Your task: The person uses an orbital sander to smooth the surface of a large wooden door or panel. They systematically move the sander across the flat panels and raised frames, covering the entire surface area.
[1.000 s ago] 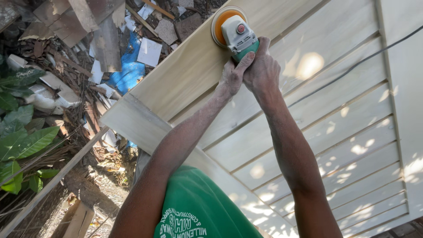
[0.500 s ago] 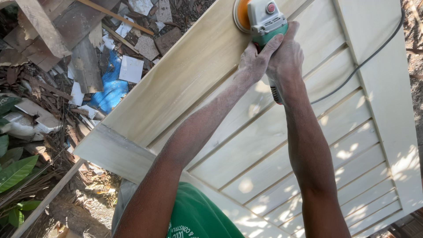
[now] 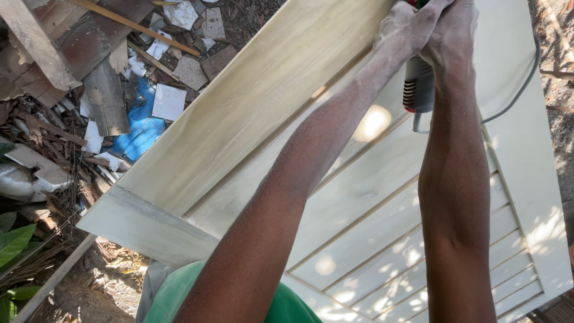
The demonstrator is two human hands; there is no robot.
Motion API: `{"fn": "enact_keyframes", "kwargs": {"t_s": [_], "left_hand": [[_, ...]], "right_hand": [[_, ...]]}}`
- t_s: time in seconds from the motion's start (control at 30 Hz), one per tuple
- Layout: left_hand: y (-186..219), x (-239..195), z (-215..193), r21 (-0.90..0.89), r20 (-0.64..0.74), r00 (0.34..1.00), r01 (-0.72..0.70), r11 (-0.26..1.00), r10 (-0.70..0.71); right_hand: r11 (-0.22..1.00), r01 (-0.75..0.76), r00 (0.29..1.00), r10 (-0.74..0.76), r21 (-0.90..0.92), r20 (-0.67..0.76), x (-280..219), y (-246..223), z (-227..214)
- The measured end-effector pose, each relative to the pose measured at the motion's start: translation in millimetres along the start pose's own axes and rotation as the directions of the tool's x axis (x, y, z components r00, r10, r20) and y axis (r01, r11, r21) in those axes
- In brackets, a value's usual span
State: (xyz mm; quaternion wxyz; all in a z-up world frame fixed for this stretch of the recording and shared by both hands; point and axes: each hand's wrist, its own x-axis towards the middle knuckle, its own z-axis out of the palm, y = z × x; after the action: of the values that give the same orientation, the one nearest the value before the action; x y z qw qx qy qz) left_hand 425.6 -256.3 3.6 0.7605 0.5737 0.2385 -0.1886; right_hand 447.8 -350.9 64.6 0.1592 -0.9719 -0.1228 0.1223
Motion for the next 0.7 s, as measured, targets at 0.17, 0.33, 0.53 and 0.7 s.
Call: {"fn": "enact_keyframes", "kwargs": {"t_s": [0.17,0.33,0.53,0.7], "left_hand": [[-12.3,-29.9,-34.0,0.04,0.066,0.997,0.039,0.998,-0.042],[-43.0,-136.8,-107.5,-0.186,0.089,0.996,0.039,0.982,-0.022],[-102.9,-271.8,-205.1,-0.375,-0.035,0.988,0.128,0.918,-0.152],[-164.3,-365.5,-285.6,-0.528,-0.027,0.97,0.19,0.828,-0.241]], "right_hand": [[1.0,0.027,0.999,-0.027,0.014,0.03,-33.5,-40.2,10.3],[0.998,-0.041,0.994,0.037,0.042,0.101,-113.0,-123.0,35.0],[0.989,-0.145,0.932,0.136,0.004,0.335,-209.8,-245.0,80.4],[0.996,-0.084,0.913,0.062,0.037,0.403,-278.9,-322.2,126.4]]}}
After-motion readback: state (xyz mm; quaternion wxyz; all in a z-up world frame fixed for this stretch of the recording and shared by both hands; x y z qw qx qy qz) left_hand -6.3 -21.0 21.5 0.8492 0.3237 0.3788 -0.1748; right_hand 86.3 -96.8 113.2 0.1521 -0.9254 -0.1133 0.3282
